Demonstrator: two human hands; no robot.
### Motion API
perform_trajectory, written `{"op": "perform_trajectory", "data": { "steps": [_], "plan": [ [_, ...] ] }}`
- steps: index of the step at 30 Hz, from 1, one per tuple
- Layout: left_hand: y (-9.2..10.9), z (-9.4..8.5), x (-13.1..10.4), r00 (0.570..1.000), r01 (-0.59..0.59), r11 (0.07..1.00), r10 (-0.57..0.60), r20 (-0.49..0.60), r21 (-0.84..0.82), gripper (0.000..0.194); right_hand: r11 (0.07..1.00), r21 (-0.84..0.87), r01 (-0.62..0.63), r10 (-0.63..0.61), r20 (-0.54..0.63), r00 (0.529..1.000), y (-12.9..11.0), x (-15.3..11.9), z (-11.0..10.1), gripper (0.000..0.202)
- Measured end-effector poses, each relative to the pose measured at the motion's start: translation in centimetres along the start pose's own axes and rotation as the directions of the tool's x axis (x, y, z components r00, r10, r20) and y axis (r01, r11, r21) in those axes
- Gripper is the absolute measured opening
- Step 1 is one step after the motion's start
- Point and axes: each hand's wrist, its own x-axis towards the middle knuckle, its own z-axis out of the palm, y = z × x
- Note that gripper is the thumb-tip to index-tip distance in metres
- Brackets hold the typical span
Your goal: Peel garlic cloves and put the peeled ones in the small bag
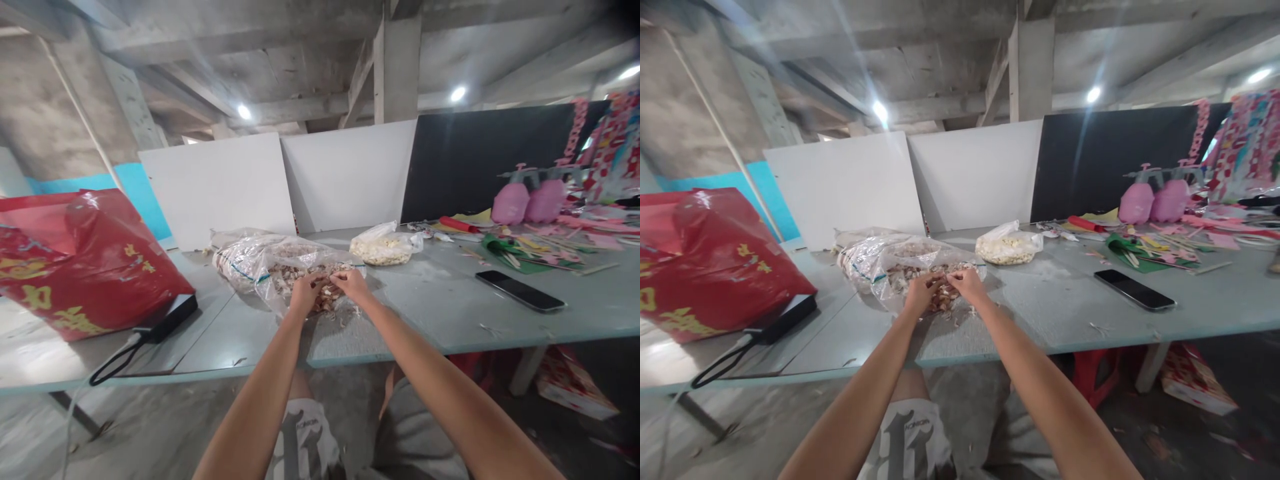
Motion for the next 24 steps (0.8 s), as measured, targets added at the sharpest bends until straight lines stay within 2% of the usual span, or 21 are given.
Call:
{"op": "perform_trajectory", "data": {
  "steps": [7,18,24],
  "plan": [
    [0.2,-0.2,-0.1,1.000,0.004,1.000,-0.004,0.016,0.031,0.021,0.997,-0.073,0.025,-0.026,-0.012,1.000,-0.5,-0.3,0.1,0.025],
    [0.4,0.2,-0.1,0.999,0.030,0.979,-0.033,-0.013,-0.202,0.026,0.954,-0.287,0.081,-0.101,-0.055,0.993,-1.0,-0.6,0.6,0.014],
    [0.5,0.4,-0.1,1.000,0.013,0.984,-0.017,-0.023,-0.178,0.027,0.912,-0.396,0.106,-0.148,-0.077,0.986,-1.5,-1.0,0.8,0.015]
  ]
}}
